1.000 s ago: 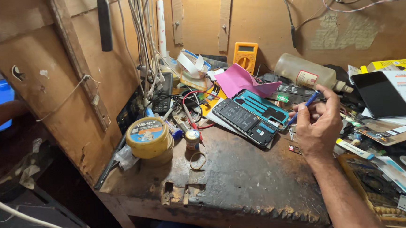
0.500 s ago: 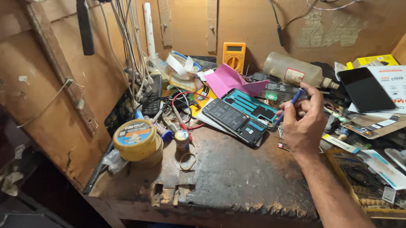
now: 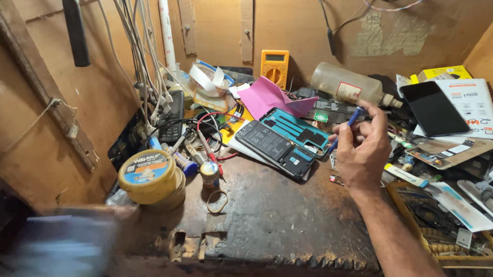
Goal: The person uses a blue plastic spudger to pry and adjust internal components of a disassembled smartphone on a cluttered workbench. The person then picks up a second smartphone, connects a charging cable, and places it on the table while continuing to work on the first device.
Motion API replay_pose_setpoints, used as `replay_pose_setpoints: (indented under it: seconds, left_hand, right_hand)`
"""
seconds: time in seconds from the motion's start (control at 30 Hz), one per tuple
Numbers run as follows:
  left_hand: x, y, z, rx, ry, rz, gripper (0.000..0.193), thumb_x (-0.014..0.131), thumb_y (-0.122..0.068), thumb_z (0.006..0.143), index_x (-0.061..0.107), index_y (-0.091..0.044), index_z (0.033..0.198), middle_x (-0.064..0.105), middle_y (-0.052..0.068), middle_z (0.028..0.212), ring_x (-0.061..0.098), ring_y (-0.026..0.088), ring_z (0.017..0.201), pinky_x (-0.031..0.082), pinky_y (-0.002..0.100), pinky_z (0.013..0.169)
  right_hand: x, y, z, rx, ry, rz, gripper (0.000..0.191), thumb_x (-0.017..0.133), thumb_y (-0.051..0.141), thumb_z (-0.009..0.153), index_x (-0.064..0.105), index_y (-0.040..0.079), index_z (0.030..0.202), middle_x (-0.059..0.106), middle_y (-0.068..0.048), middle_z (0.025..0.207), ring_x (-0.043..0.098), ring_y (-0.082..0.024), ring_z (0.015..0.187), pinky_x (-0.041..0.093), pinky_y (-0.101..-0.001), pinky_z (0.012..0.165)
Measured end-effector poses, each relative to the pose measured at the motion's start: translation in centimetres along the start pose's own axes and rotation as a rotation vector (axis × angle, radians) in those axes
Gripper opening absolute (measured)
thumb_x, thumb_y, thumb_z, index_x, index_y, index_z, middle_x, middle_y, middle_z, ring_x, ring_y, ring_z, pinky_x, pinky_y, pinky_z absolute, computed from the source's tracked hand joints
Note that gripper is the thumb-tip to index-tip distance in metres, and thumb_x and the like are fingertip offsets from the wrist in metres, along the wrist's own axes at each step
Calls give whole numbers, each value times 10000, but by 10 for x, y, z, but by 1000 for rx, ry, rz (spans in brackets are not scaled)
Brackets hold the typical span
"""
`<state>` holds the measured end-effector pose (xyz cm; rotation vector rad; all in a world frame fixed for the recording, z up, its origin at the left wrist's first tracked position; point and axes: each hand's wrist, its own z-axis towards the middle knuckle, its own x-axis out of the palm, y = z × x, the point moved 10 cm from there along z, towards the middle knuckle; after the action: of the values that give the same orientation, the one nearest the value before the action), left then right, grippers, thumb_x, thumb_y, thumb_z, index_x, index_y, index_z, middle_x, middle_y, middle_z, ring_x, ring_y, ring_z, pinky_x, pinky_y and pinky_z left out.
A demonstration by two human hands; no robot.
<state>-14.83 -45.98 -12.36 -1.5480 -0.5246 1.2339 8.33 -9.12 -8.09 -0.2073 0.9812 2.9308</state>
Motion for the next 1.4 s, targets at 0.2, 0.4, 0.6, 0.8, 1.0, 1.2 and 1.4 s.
replay_pose_setpoints:
  seconds: [0.2, 0.4, 0.6, 0.8, 1.0, 1.2, 1.4]
  left_hand:
    - [86, -56, -16, 103, 266, 22, 1086, 906, -467, 494, 468, -224, 1457, 779, 91, 1041, 769, 263, 1002, 581, 410, 899]
    - [144, -121, 3, 227, 295, 42, 953, 852, -400, 582, 420, -154, 1396, 722, 160, 1069, 718, 363, 988, 552, 478, 877]
    - [165, -136, 22, 336, 241, 29, 928, 833, -361, 599, 406, -109, 1383, 692, 182, 1096, 702, 387, 976, 546, 500, 850]
    - [180, -122, 34, 312, 253, 63, 913, 834, -371, 612, 405, -117, 1377, 686, 173, 1094, 703, 380, 983, 547, 502, 853]
    - [180, -119, 38, 313, 246, 100, 932, 841, -389, 622, 396, -93, 1385, 672, 191, 1144, 693, 395, 988, 545, 511, 846]
    - [181, -124, 46, 285, 257, 98, 914, 821, -380, 623, 409, -74, 1379, 698, 197, 1051, 708, 390, 962, 554, 501, 845]
    - [180, -133, 58, 303, 222, 81, 953, 838, -398, 590, 403, -50, 1363, 697, 198, 1043, 714, 389, 941, 561, 497, 828]
  right_hand:
    - [-2, -2, -1, 37, -13, 17, 436, 564, -27, 1001, 433, -19, 1416, 737, -140, 879, 737, -174, 729, 596, -296, 662]
    - [-6, -7, -3, 137, -68, -34, 424, 585, 38, 987, 464, -3, 1392, 738, -118, 843, 720, -163, 668, 579, -294, 605]
    - [-4, -9, -3, 156, -55, -43, 432, 591, 38, 972, 473, 7, 1386, 741, -100, 826, 724, -142, 658, 575, -288, 580]
    - [-2, -13, -4, 158, -47, 17, 456, 592, 18, 950, 466, 1, 1388, 736, -110, 817, 705, -134, 630, 578, -268, 539]
    - [-1, -13, -3, 144, -39, -15, 458, 598, 18, 956, 463, -8, 1393, 737, -118, 814, 713, -139, 641, 578, -274, 547]
    - [0, -15, -3, 165, -19, 20, 440, 582, 21, 965, 465, -8, 1388, 731, -116, 838, 707, -137, 649, 588, -271, 541]
    - [4, -18, -2, 173, 16, 133, 426, 565, 34, 975, 458, 0, 1386, 708, -101, 850, 647, -93, 631, 552, -251, 510]
